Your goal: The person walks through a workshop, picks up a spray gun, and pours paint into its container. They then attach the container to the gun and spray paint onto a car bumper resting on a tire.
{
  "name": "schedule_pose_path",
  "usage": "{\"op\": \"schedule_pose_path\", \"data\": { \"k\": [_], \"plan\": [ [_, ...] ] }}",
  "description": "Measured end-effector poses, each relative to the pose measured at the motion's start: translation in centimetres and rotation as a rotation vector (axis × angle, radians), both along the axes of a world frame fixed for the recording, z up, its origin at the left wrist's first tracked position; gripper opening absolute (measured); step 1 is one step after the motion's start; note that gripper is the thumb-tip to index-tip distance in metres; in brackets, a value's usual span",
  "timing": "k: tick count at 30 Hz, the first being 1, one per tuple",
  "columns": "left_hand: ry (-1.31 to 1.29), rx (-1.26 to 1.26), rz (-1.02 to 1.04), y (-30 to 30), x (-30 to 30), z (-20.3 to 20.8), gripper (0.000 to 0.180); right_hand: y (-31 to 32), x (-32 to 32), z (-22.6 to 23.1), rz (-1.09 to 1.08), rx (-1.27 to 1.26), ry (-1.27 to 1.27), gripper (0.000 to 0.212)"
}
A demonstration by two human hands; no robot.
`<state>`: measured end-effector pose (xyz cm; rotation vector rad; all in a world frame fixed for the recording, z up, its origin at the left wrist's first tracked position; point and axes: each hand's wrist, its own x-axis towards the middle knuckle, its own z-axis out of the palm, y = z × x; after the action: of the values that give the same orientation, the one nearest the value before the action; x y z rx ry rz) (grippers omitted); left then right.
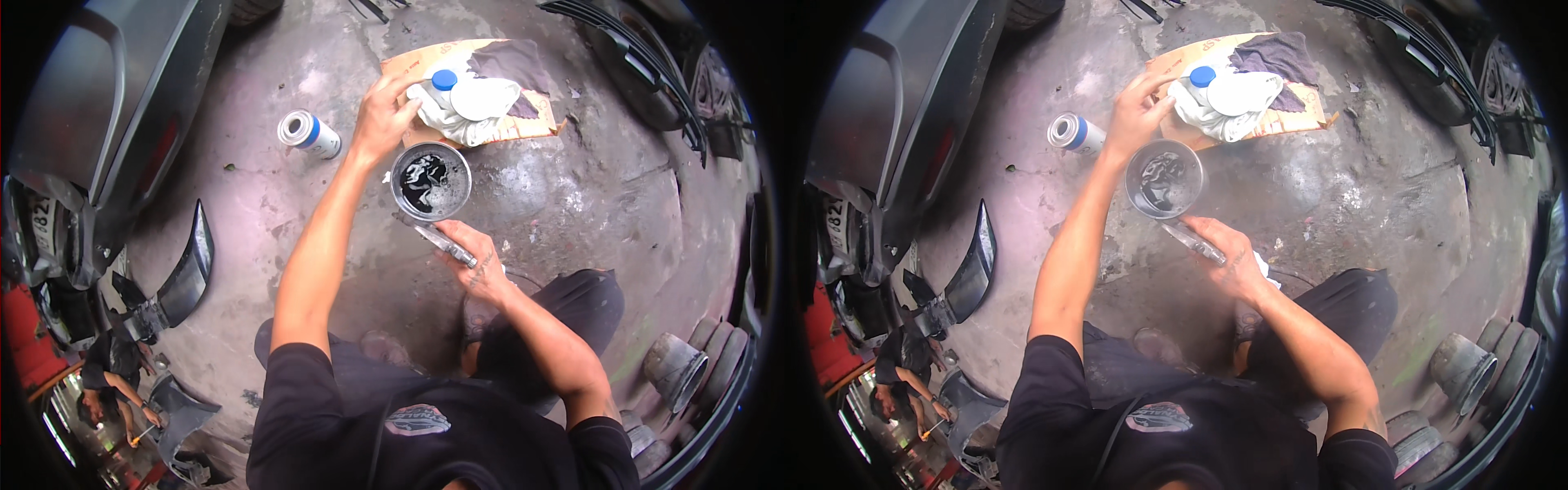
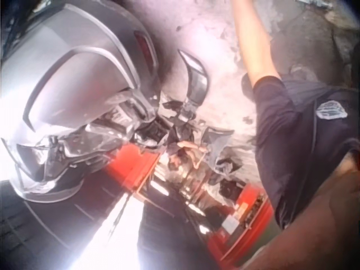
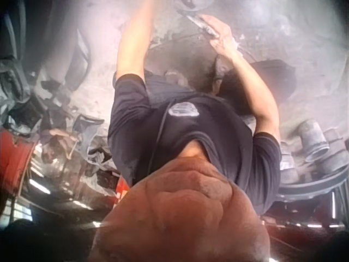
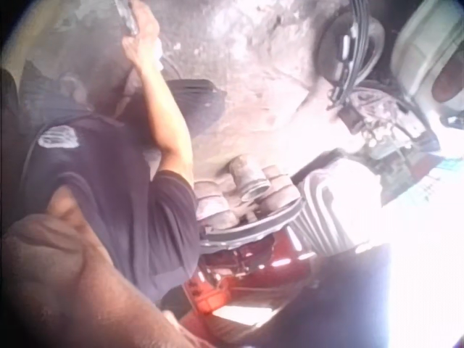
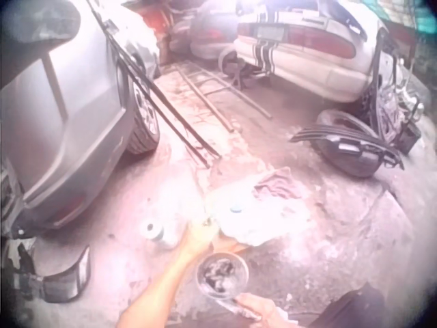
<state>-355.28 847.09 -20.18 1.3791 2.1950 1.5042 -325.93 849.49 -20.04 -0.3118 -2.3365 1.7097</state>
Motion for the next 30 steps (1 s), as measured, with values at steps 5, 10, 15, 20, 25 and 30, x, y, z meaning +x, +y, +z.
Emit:
{"op": "schedule_pose_path", "data": {
  "k": [5,10,15,20,25,30],
  "plan": [
    [0.36,-0.159,-0.208,6.0,-0.9,-0.4,0.037,0.2,0.4,0.1,-0.023,0.031,0.011,0.06],
    [0.165,-0.286,-0.254,7.4,-2.9,-2.2,0.041,0.2,0.6,0.6,-0.007,0.057,0.031,0.049],
    [0.159,-0.056,0.119,4.8,-2.0,-0.1,0.042,0.2,1.1,-0.1,-0.025,0.054,0.041,0.045],
    [0.392,-0.041,0.64,-6.3,-5.1,-2.8,0.035,0.4,1.1,-0.2,-0.021,0.061,-0.014,0.053],
    [0.394,-0.325,0.752,-14.6,-8.7,-5.5,0.036,0.0,0.6,0.1,0.007,0.03,-0.04,0.054],
    [0.376,-0.37,0.676,-14.9,-9.1,-7.6,0.042,-0.2,0.2,-0.4,0.033,0.028,-0.03,0.056]
  ]
}}
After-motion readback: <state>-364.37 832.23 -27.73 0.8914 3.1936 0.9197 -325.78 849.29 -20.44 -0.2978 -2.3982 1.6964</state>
